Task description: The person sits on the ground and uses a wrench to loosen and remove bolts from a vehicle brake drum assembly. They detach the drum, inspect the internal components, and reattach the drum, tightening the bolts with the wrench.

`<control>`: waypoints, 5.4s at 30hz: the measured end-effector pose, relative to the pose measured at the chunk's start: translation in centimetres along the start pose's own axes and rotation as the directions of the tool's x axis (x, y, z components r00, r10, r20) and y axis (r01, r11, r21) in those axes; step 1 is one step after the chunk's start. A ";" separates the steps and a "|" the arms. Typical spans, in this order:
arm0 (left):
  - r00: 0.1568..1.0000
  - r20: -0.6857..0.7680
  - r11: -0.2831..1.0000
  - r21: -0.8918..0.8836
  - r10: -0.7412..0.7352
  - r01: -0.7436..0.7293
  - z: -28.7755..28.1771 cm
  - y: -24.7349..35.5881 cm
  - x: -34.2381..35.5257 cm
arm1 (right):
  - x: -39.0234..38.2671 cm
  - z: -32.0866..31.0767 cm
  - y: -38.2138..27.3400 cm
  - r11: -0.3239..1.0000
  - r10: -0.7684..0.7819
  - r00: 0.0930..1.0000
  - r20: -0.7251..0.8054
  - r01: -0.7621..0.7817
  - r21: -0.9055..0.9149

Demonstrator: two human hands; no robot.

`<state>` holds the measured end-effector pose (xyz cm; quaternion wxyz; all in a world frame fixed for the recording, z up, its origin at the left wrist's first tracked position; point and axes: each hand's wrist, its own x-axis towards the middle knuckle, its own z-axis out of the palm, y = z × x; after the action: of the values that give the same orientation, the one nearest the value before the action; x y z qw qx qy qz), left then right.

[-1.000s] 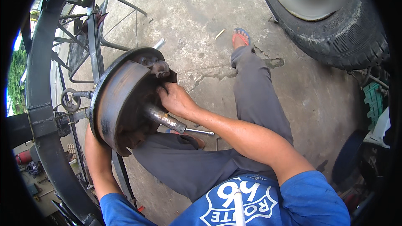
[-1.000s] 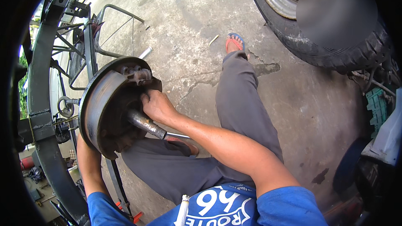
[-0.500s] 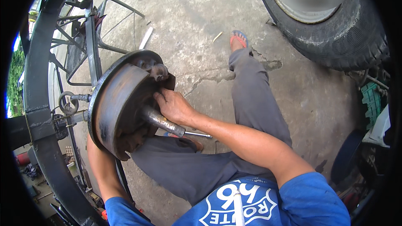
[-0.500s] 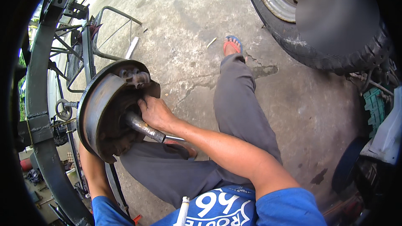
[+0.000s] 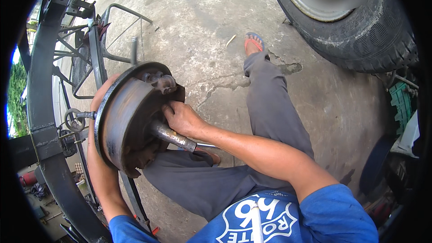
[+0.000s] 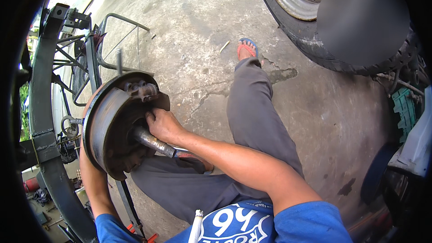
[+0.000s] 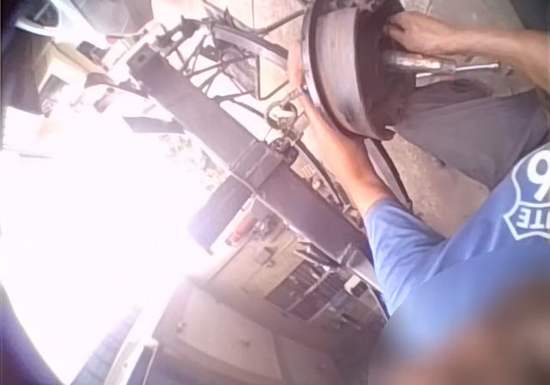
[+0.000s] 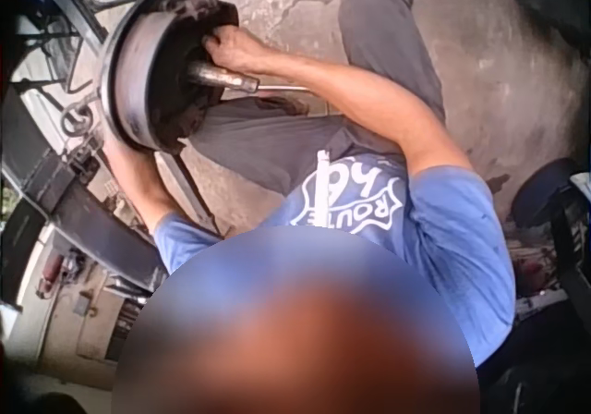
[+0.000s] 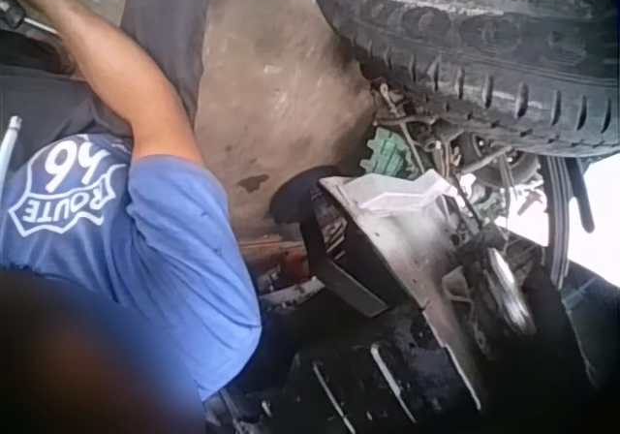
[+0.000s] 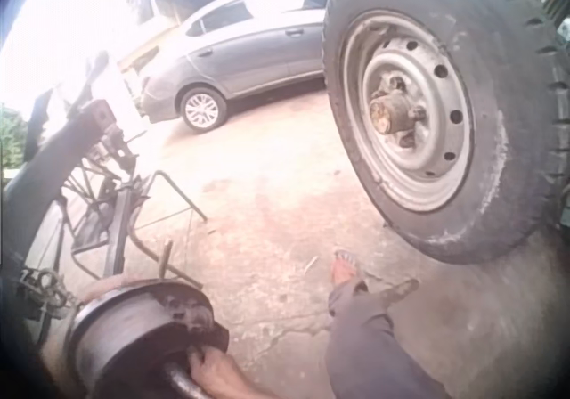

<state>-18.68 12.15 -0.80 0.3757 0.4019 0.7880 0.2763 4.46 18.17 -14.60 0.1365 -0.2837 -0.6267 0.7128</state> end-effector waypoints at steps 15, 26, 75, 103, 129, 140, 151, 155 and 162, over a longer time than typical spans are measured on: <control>0.998 0.055 0.998 0.047 0.028 -0.030 0.6 0.2 1.9 | 0.0 -0.2 -0.2 0.996 -0.034 0.999 0.005 0.035 -0.085; 0.972 -0.108 0.937 -0.304 -0.211 0.169 -1.4 0.2 -3.2 | 0.3 -0.2 -0.1 0.998 -0.013 0.998 0.063 0.017 -0.060; 0.971 0.032 0.827 0.518 0.236 -0.218 1.2 1.4 5.5 | 1.1 -5.2 -4.8 0.759 -0.262 0.964 0.053 0.239 -0.606; 0.859 -0.358 0.915 0.306 0.367 -0.263 1.4 2.8 1.3 | 13.2 -6.8 -15.6 0.805 -0.172 0.855 0.489 0.408 -0.430; 0.288 -0.523 0.592 -0.638 -0.802 0.492 4.9 6.9 -10.9 | 15.9 -4.5 -23.1 0.401 0.478 0.761 0.439 0.256 -0.880; 0.254 -0.567 0.574 -0.505 -0.783 0.644 4.3 8.3 -10.1 | 18.9 -0.1 -18.2 0.181 0.701 0.544 0.461 0.489 -0.853; 0.272 -0.611 0.620 -0.477 -0.744 0.623 3.8 8.1 -10.1 | 19.5 3.3 -17.6 0.168 0.811 0.423 0.404 0.493 -0.854; 0.239 -0.632 0.631 -0.519 -0.738 0.577 4.4 8.1 -10.2 | 20.4 3.7 -17.6 0.029 0.737 0.446 0.508 0.730 -0.683; 0.111 -0.609 0.558 -0.619 -0.786 0.553 4.6 8.2 -10.3 | 19.1 2.3 -13.6 -0.042 0.735 0.389 0.556 0.844 -0.536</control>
<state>-7.41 8.43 6.49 0.0661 -0.2421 0.9128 0.3221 -14.39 29.23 -5.71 -0.4443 0.2139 -0.8700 -0.0028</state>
